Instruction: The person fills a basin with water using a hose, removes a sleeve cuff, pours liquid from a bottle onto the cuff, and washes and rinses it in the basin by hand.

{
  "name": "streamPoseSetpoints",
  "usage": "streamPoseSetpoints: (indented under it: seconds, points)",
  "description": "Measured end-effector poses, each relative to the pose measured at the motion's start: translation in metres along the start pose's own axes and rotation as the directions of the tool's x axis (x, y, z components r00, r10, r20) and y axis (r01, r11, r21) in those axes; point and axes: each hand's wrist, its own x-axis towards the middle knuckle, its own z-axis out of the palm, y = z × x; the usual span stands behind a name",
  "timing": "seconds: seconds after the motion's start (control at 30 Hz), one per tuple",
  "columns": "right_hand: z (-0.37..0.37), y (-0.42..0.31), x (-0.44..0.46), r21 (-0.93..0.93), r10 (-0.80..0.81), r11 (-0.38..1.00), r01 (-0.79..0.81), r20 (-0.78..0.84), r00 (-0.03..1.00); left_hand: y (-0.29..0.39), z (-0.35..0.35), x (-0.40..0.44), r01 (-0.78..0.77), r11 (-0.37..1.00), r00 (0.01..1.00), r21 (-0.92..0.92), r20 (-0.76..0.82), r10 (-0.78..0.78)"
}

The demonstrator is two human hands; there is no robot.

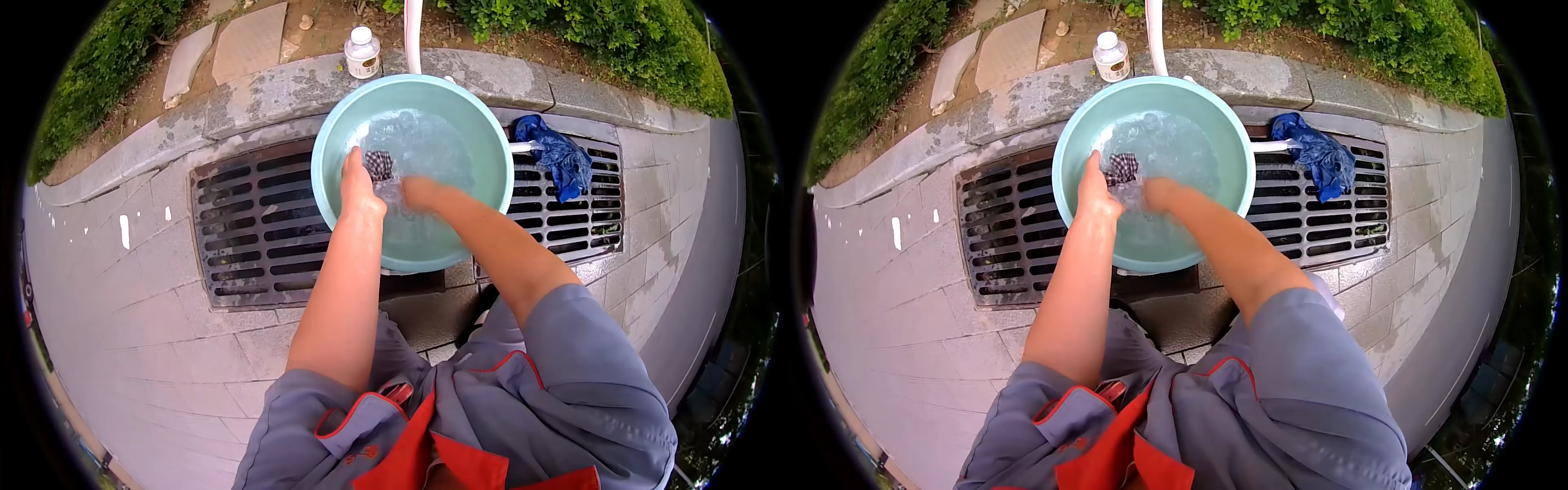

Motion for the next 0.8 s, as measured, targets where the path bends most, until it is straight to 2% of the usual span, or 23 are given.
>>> streamPoseSetpoints:
  seconds: [0.07,0.13,0.2,0.23,0.27,0.3,0.33,0.37,0.4,0.5,0.53,0.63,0.67,0.7,0.8]
  points:
    - [-0.02,0.008,0.01,0.011,0.15,0.988,-0.157,0.221,0.964,0.013,0.013,-0.031,0.067,0.995,0.993,0.072,-0.102,-0.059]
    - [-0.014,0.022,0.033,0.101,0.306,0.945,-0.31,0.052,0.95,0.02,0.03,-0.052,0.205,0.969,0.955,0.14,-0.245,-0.167]
    - [-0.007,0.025,0.036,0.398,0.358,0.855,-0.333,0.013,0.934,0.011,0.016,-0.034,0.305,0.952,0.95,0.028,-0.075,-0.303]
    - [-0.031,-0.001,0.007,0.612,0.319,0.741,-0.276,0.04,0.947,0.007,0.012,-0.028,0.36,0.933,0.933,-0.024,0.02,-0.36]
    - [-0.051,-0.023,-0.022,0.788,0.275,0.579,-0.209,0.052,0.96,0.013,0.02,-0.042,0.372,0.928,0.928,0.016,0.021,-0.372]
    - [-0.057,-0.03,-0.045,0.536,0.111,0.844,0.031,-0.23,0.967,0.013,0.02,-0.037,0.374,0.924,0.926,-0.083,0.083,-0.368]
    - [-0.062,-0.037,-0.068,0.165,-0.142,0.959,0.231,-0.425,0.894,0.011,0.018,-0.028,0.378,0.908,0.924,-0.182,0.141,-0.356]
    - [-0.073,-0.053,-0.098,0.163,-0.154,0.952,0.26,-0.479,0.864,0.01,0.015,-0.024,0.382,0.882,0.921,-0.277,0.194,-0.338]
    - [-0.082,-0.067,-0.125,0.163,-0.161,0.944,0.286,-0.53,0.833,0.022,0.025,-0.045,0.374,0.897,0.927,-0.235,0.128,-0.353]
    - [-0.078,-0.091,-0.157,0.223,-0.249,0.868,0.444,-0.577,0.778,0.01,0.02,-0.038,0.283,0.959,0.946,-0.008,0.169,-0.278]
    - [-0.077,-0.097,-0.154,0.198,-0.253,0.869,0.453,-0.61,0.751,0.008,0.019,-0.041,0.431,0.884,0.826,-0.18,0.473,-0.306]
    - [-0.067,-0.106,-0.14,0.077,-0.279,0.884,0.461,-0.704,0.653,-0.001,0.028,-0.06,0.428,0.861,0.764,-0.276,0.619,-0.181]
    - [-0.066,-0.101,-0.128,0.009,-0.3,0.893,0.45,-0.733,0.61,-0.007,0.022,-0.057,0.355,0.899,0.726,-0.258,0.682,-0.091]
    - [-0.065,-0.098,-0.117,-0.058,-0.324,0.898,0.435,-0.758,0.566,-0.011,0.019,-0.055,0.319,0.915,0.766,-0.248,0.636,-0.095]
    - [-0.069,-0.09,-0.098,0.135,-0.159,0.913,0.385,-0.751,0.641,-0.021,0.022,-0.037,0.199,0.961,0.856,-0.191,0.511,-0.076]
